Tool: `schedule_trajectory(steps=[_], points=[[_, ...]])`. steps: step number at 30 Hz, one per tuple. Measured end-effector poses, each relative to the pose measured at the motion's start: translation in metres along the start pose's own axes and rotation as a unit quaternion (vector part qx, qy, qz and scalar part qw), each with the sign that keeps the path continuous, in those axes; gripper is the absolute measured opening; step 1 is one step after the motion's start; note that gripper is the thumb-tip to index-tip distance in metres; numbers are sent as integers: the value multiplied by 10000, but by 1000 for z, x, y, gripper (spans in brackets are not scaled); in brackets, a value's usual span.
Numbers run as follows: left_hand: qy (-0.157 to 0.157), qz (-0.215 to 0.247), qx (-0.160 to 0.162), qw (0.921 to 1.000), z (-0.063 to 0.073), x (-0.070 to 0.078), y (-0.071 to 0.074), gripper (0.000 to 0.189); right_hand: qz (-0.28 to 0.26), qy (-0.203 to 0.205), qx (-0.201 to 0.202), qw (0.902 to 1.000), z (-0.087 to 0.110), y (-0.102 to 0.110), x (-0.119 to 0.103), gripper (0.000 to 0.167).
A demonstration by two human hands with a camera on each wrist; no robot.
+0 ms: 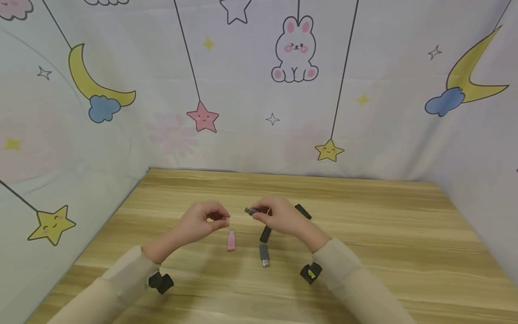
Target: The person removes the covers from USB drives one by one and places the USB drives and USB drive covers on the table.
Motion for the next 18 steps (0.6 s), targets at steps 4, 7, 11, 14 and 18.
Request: schedule_trajectory(steps=[4, 7, 11, 14, 18], points=[[206, 76, 72, 9997, -4, -4, 4, 8, -13, -44, 23, 10000, -11, 3, -1, 20], [287, 131, 121, 9994, -9, -10, 6, 8, -26, -25, 91, 10000, -18, 4, -2, 21], [503, 144, 180, 9985, -13, -17, 8, 8, -179, -197, 98, 9996, -26, 3, -2, 24], [702, 193, 233, 9971, -15, -22, 9, 10, -221, -258, 92, 9994, -32, 2, 0, 25], [964, 337, 325, 9942, -19, -28, 9, 12, -206, -376, 78, 9990, -39, -1, 4, 27]])
Point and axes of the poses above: each hand's wrist, its own z-axis away from the middle knuckle, its own y-axis out of the back of the hand, x = y × z, the point moved 2 cm from there along -z, towards the middle knuckle, and after that the axes turned 3 degrees about -x, right-handed, at the moved point
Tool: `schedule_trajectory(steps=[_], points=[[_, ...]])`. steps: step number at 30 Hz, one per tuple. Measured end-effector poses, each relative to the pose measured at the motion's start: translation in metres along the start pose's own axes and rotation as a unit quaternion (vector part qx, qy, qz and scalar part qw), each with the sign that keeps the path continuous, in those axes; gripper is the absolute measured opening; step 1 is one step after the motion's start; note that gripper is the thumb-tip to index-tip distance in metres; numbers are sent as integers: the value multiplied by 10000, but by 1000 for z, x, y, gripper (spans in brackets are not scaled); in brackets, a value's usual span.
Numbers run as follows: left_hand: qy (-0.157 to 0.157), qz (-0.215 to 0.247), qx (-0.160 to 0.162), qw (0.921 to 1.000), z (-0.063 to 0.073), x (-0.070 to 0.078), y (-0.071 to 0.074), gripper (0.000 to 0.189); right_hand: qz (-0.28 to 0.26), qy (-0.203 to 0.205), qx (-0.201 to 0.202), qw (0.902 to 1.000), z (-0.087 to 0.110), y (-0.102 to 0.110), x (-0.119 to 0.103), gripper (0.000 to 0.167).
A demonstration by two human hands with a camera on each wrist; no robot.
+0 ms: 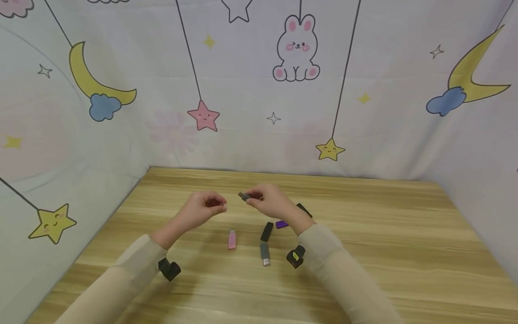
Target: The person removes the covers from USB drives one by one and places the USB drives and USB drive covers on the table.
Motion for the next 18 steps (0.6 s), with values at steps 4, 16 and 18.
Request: schedule_trajectory(steps=[4, 16, 18], points=[[266, 134, 103, 9995, -6, -6, 1, 13, 9, -195, 54, 9998, -9, -3, 5, 27], [748, 386, 404, 9956, -32, -26, -6, 17, -525, -927, 324, 9938, -35, -13, 15, 34], [813, 400, 441, 9949, -35, -28, -7, 19, -634, -1008, 403, 9921, -40, -16, 18, 34]])
Point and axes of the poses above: each hand's wrist, its own z-axis away from the middle knuckle, its own y-axis out of the back of the hand, x = y × z, the point moved 2 cm from there along -z, towards the middle knuckle, and after that the axes turned 3 degrees about -x, right-handed, at the moved point
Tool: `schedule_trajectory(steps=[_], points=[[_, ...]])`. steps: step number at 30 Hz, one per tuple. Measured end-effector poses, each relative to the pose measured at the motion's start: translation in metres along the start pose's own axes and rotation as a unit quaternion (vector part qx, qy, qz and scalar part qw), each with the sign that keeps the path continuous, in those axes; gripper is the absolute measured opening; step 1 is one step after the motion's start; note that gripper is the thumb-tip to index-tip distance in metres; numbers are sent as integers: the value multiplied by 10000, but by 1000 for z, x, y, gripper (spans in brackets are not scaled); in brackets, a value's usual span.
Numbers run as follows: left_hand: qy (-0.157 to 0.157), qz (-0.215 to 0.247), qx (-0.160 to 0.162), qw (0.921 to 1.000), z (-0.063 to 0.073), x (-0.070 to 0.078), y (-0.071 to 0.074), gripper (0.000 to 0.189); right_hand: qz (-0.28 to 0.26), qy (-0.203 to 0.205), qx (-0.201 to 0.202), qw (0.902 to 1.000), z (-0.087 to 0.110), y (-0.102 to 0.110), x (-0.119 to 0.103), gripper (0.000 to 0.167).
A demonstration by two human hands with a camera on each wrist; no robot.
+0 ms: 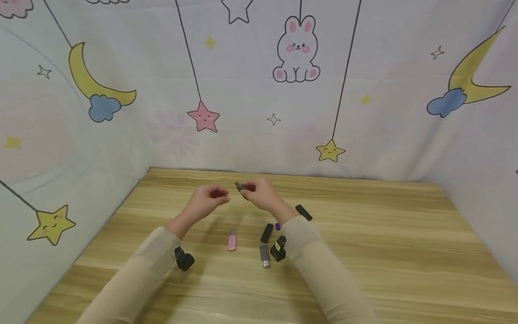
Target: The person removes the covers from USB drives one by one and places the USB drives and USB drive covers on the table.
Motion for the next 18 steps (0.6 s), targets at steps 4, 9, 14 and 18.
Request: schedule_trajectory(steps=[4, 9, 14, 18], points=[[112, 37, 40, 9999, -5, -3, -3, 22, -250, -262, 122, 9993, -9, -4, 6, 35], [115, 154, 149, 9997, -13, -10, -6, 21, -516, -488, 258, 9971, -17, -9, 10, 35], [176, 239, 252, 9992, -20, -16, -10, 21, -620, -492, 346, 9963, -22, -14, 14, 33], [336, 269, 297, 9986, -24, -19, -13, 19, -674, -527, 409, 9955, -24, -17, 17, 31]])
Point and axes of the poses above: each hand's wrist, its own z-axis away from the middle knuckle, its own y-axis out of the back of the hand, x = y × z, the point moved 2 cm from there along -z, towards the middle knuckle, and after that the axes turned 3 degrees about -x, right-handed, at the moved point
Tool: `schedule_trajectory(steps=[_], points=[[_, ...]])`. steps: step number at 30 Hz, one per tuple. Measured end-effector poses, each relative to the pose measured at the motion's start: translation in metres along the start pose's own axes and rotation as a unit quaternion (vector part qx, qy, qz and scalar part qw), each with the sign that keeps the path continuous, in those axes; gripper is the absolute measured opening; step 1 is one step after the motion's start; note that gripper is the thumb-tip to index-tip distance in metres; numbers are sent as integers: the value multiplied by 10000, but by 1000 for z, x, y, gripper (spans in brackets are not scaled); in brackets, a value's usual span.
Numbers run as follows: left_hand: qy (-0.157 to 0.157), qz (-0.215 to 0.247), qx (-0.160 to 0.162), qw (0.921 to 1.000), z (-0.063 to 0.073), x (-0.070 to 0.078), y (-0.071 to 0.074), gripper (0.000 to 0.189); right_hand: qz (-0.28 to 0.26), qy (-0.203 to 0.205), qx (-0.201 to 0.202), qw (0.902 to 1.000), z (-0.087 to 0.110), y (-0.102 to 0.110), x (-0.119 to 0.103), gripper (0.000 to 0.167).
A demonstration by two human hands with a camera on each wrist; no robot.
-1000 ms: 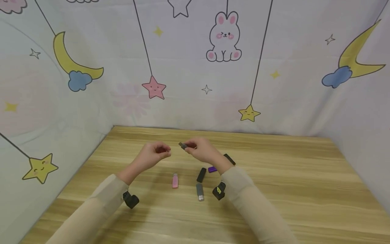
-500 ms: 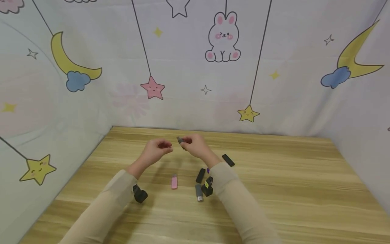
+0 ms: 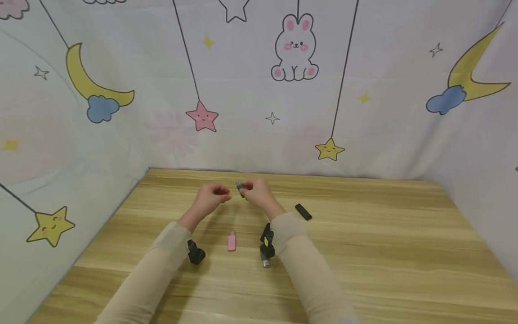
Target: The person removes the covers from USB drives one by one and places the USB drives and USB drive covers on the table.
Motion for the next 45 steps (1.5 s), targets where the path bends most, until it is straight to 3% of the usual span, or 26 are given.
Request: schedule_trajectory(steps=[10, 18, 23, 27, 35, 45], points=[[244, -51, -108, 9996, -8, -7, -8, 18, 523, -353, 213, 9978, -2, -5, 14, 29], [314, -186, -333, 9988, -13, -13, -14, 17, 268, -552, 150, 9980, -4, -9, 22, 26], [279, -369, -410, 9981, -14, -14, -16, 15, 405, -700, 198, 9965, -4, -9, 28, 26], [268, -430, -451, 9977, -14, -14, -18, 14, 675, -730, 253, 9947, -5, -10, 31, 27], [361, -429, -549, 9969, -17, -17, -22, 14, 591, -636, 93, 9962, -7, -14, 31, 28], [429, -557, -516, 9962, -19, -18, -24, 13, 904, -536, -6, 9945, -8, -16, 30, 24]])
Point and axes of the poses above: each hand's wrist, its own z-axis away from the middle knuckle, its own y-axis out of the back of the hand, x = y × z, the point moved 2 cm from there along -z, towards the middle knuckle, and after that the axes turned 3 degrees about -x, right-handed, at the moved point
